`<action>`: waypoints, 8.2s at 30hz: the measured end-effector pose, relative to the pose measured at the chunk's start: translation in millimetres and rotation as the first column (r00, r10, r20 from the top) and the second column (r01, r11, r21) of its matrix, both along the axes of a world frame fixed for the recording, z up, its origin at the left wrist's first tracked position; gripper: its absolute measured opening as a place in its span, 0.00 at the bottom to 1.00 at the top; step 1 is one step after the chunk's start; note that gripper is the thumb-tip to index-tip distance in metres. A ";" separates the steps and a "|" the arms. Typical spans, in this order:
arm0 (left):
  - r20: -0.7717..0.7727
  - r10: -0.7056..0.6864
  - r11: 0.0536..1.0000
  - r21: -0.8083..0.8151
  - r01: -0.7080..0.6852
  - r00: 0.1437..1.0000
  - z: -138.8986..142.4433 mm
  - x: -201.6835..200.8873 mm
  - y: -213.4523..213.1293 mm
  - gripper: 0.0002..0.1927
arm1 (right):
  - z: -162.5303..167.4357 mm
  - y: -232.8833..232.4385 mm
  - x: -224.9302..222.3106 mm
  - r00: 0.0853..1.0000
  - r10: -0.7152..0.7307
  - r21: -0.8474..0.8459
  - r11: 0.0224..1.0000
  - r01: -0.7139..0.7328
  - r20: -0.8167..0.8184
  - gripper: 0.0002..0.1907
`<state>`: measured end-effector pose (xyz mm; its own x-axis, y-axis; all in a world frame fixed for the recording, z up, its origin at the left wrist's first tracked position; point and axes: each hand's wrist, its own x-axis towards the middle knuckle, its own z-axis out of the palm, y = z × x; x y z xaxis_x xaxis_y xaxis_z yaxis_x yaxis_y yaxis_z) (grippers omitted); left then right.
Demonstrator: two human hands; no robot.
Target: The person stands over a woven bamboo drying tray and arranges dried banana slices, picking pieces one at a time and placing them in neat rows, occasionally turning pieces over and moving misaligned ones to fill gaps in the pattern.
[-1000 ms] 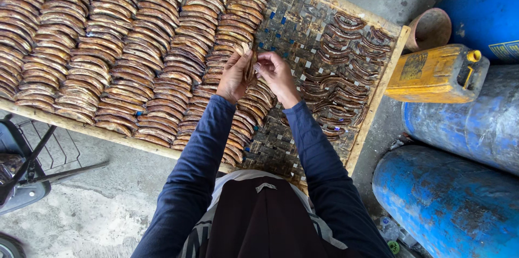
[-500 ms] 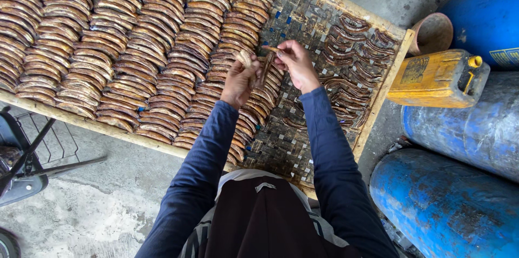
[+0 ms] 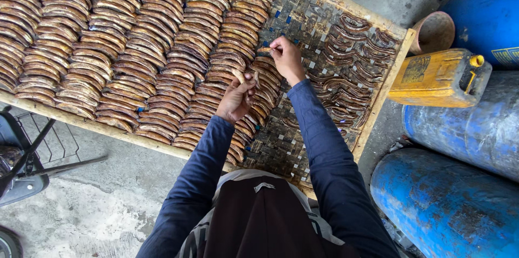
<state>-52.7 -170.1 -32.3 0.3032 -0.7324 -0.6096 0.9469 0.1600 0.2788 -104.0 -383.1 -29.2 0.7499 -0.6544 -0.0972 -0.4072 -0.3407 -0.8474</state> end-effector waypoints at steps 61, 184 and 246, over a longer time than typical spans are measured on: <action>0.850 -0.511 0.832 0.452 -0.320 -0.127 -28.7 54.5 -98.2 0.14 | 6.7 19.6 -27.8 0.987 -0.148 -0.251 0.955 0.158 0.055 0.08; 0.696 -0.563 0.824 0.513 -0.240 -0.446 -17.6 74.4 -90.2 0.11 | -4.0 -8.3 -15.2 0.996 -0.084 -0.564 0.823 0.074 0.008 0.13; 0.341 -0.227 0.795 0.606 0.030 -0.912 -34.7 -192.5 -104.4 0.29 | 1.1 37.9 -316.3 0.970 -0.050 -0.723 0.677 -0.141 -0.236 0.20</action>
